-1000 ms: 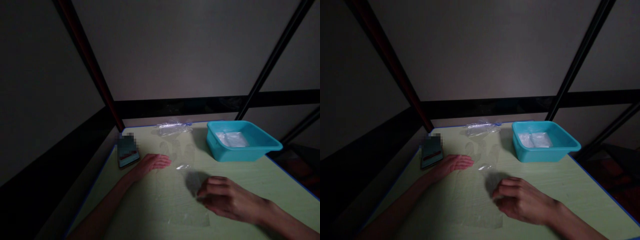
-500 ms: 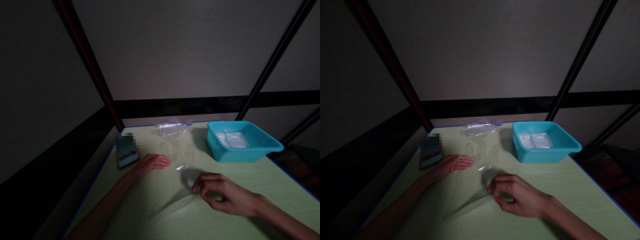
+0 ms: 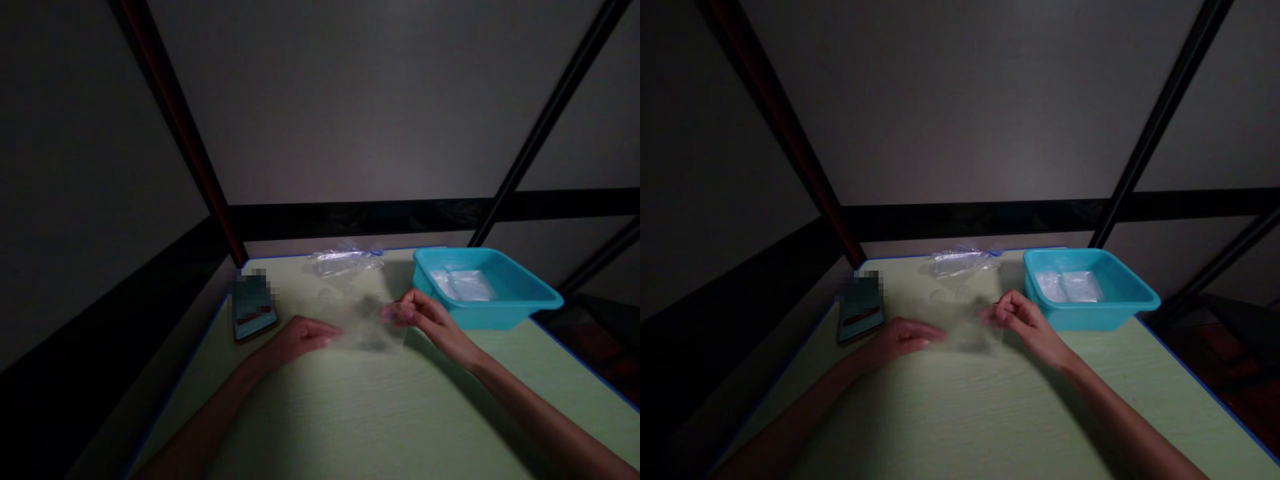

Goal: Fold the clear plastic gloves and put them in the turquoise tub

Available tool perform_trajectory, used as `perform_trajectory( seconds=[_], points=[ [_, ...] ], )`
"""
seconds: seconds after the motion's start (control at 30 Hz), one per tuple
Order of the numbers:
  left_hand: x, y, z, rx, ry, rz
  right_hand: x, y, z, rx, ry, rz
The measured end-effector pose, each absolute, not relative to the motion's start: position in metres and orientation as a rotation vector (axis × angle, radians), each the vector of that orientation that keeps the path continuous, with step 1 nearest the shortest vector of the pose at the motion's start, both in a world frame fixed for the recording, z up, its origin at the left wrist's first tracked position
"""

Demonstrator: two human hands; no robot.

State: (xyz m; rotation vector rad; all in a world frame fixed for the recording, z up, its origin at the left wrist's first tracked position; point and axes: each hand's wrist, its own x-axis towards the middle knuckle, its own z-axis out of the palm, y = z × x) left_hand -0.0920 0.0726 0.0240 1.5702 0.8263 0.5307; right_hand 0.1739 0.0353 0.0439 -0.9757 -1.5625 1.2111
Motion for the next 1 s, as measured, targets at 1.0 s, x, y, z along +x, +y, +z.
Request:
perform_trajectory(
  seconds=[1.0],
  points=[
    [-0.061,0.099,0.030,1.262,1.115,0.638,0.157,0.061,0.003,-1.147,-1.450,1.396]
  ],
)
